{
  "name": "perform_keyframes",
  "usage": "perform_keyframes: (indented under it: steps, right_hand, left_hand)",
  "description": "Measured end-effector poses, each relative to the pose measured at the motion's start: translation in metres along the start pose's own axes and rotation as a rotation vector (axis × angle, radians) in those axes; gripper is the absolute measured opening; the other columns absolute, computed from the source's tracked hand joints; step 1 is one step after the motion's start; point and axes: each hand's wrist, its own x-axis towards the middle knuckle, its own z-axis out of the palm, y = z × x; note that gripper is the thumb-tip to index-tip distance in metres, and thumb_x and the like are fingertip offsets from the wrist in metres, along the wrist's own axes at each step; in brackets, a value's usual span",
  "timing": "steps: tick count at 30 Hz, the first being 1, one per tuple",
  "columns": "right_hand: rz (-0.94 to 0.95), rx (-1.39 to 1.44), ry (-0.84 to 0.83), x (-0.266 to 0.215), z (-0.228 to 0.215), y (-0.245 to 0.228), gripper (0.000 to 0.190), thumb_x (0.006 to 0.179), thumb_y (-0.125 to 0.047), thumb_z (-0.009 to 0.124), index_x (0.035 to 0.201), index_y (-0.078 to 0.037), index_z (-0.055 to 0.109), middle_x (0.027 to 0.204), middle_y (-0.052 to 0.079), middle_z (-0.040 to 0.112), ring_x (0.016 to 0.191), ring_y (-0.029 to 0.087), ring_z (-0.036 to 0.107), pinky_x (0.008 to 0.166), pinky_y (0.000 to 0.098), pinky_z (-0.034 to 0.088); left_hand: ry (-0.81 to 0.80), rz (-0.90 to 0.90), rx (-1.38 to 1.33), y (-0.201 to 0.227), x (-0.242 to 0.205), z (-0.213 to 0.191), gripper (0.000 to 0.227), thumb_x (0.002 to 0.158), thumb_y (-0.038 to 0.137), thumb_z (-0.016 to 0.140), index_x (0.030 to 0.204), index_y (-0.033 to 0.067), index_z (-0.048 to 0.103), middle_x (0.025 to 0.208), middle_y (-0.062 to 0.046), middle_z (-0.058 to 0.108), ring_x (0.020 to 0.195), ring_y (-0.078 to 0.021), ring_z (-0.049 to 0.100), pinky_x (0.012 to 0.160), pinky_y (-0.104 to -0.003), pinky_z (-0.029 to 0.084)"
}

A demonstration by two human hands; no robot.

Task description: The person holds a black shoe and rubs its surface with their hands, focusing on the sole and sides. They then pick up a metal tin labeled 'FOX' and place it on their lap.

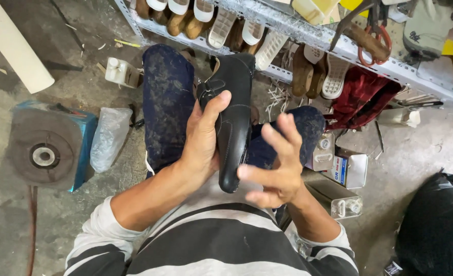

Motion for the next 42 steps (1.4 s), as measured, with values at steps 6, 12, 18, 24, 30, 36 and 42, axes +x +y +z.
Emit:
perform_keyframes:
  steps: [6,12,18,24,30,36,42]
  right_hand:
    - [-0.094,-0.107,-0.049,-0.036,0.006,0.012,0.035,0.079,-0.057,0.081,0.111,-0.043,0.077,0.162,0.023,0.037,0.152,0.048,0.027,0.123,0.0678,0.021]
    - [0.057,0.008,-0.011,0.005,-0.001,0.005,0.038,0.093,-0.053,0.067,0.12,-0.028,0.077,0.154,0.029,0.046,0.152,0.05,0.028,0.124,0.0652,0.025]
    - [-0.095,-0.217,-0.055,-0.036,-0.002,0.019,0.041,0.081,-0.056,0.08,0.119,-0.039,0.076,0.16,0.025,0.038,0.151,0.051,0.028,0.121,0.0686,0.023]
    - [0.069,-0.215,-0.044,-0.015,-0.009,0.006,0.042,0.092,-0.051,0.069,0.124,-0.024,0.075,0.155,0.03,0.043,0.147,0.051,0.036,0.123,0.0631,0.027]
    - [-0.018,-0.308,-0.115,-0.016,-0.008,0.005,0.038,0.089,-0.059,0.071,0.117,-0.034,0.079,0.146,0.023,0.056,0.145,0.048,0.04,0.122,0.0622,0.028]
    - [-0.208,-0.558,-0.098,-0.037,-0.024,0.011,0.027,0.092,-0.062,0.068,0.111,-0.046,0.079,0.15,0.01,0.054,0.146,0.036,0.037,0.121,0.0578,0.03]
    - [-0.029,-0.293,-0.183,-0.005,-0.016,0.003,0.04,0.093,-0.066,0.06,0.114,-0.038,0.08,0.146,0.017,0.057,0.149,0.041,0.037,0.125,0.0582,0.024]
  left_hand:
    - [0.084,-0.075,0.035,0.005,-0.001,0.004,0.039,0.072,0.022,0.088,0.102,0.0076,0.067,0.076,-0.014,0.064,0.065,-0.0231,0.067,0.05,-0.033,0.058]
    - [0.16,-0.133,0.021,-0.006,0.011,-0.005,0.048,0.07,0.02,0.09,0.108,0.0034,0.065,0.084,-0.019,0.065,0.072,-0.0275,0.067,0.056,-0.04,0.059]
    - [0.23,-0.244,0.039,-0.017,0.019,-0.016,0.061,0.069,0.025,0.091,0.116,-0.0016,0.062,0.091,-0.02,0.064,0.079,-0.0295,0.067,0.063,-0.042,0.06]
    - [0.325,-0.282,0.021,-0.021,0.012,-0.023,0.072,0.066,0.023,0.093,0.121,-0.0068,0.057,0.092,-0.022,0.062,0.081,-0.0323,0.068,0.065,-0.045,0.061]
    - [0.353,-0.295,0.038,-0.028,0.018,-0.029,0.07,0.068,0.024,0.092,0.119,-0.0119,0.06,0.099,-0.023,0.062,0.092,-0.0329,0.069,0.07,-0.047,0.06]
    - [0.391,-0.33,0.027,-0.031,0.011,-0.034,0.066,0.069,0.023,0.092,0.116,-0.0127,0.063,0.098,-0.023,0.064,0.089,-0.0318,0.069,0.068,-0.043,0.06]
    - [0.407,-0.314,0.068,-0.03,0.01,-0.032,0.072,0.069,0.023,0.092,0.121,-0.015,0.061,0.106,-0.025,0.062,0.098,-0.0332,0.068,0.074,-0.048,0.059]
